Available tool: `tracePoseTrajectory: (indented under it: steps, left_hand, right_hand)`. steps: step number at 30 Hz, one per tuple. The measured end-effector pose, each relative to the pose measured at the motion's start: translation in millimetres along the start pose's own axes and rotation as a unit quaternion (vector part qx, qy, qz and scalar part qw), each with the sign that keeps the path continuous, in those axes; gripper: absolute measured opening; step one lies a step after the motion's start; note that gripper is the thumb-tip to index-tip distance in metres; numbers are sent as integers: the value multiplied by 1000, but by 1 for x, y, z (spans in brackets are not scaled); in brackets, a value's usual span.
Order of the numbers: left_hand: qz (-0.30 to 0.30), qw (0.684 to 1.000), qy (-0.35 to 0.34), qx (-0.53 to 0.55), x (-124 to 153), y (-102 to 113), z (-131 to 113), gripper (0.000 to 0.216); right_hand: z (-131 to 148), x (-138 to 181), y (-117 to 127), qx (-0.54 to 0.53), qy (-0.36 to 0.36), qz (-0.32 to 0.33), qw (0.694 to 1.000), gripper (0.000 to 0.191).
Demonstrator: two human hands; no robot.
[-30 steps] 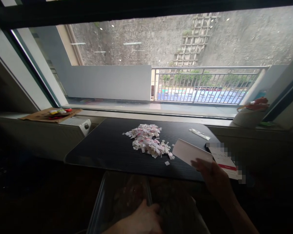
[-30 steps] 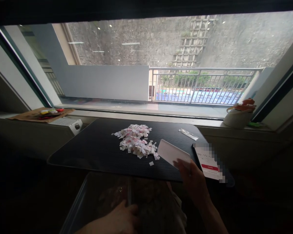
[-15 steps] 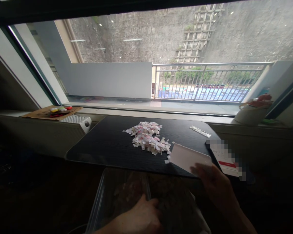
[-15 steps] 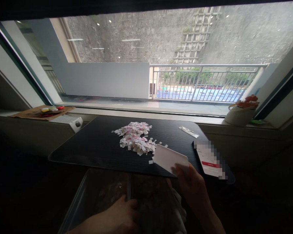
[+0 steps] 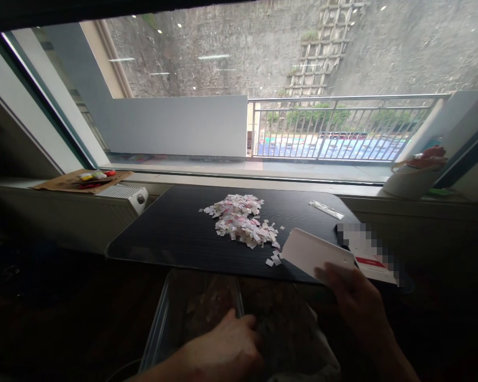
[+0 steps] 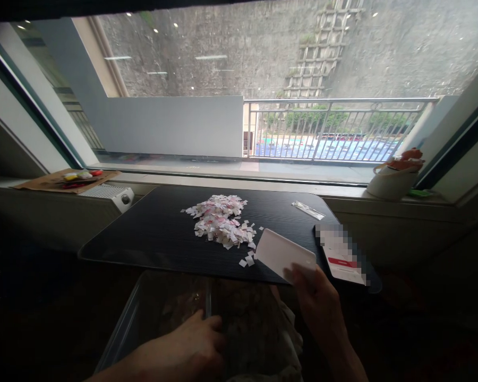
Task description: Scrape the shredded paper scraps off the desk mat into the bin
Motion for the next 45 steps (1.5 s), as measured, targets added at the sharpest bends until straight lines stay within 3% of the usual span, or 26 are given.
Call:
tracePoseTrajectory:
  steps: [5, 8, 13, 19, 22, 28, 31, 37, 42, 45]
  left_hand:
    - [10, 1000, -1, 20, 3, 1, 6, 5]
    - [14, 1000, 0, 21, 3, -1, 7, 10]
    - [0, 1000, -4, 9, 3, 0, 5, 13]
    - [10, 1000, -8, -6, 3, 1, 4, 12]
    - [20, 1000, -4, -11, 5, 5, 3, 11]
    - [44, 999, 8, 4, 7, 13, -1, 8]
    - [44, 999, 6, 6, 6, 12, -1, 8]
    - [16, 1000, -3, -1, 4, 5, 2, 9]
    - [22, 1000, 6, 17, 3, 1, 4, 10]
    - [30, 999, 18, 21, 2, 1, 4, 13]
  right_hand:
    - [-4, 0, -6, -39, -29, 51, 998, 50]
    - [-1, -1, -12, -45, -24, 49, 997, 52]
    - [-1, 3, -20, -80, -21, 98, 992, 50]
    - [0, 3, -23, -78, -29, 83, 993, 54]
    - [5, 2, -30, -78, -22, 110, 991, 52]
    - [10, 14, -19, -113, -70, 145, 981, 48]
    - [12, 17, -15, -121, -78, 133, 981, 47]
    - [6, 9, -20, -81, -27, 112, 990, 49]
    - [-2, -8, 8, -34, -41, -30, 998, 47]
    - [-2, -16, 15, 7, -45, -61, 997, 49]
Point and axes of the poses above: each hand's wrist, its own x-axis away from the middle knuckle, its own y-axis out of the back of the hand, z = x × y, the point moved 4 cm from there along -x, towards the middle knuckle, and after that the axes turned 8 degrees about -y, right-handed, at the moved point
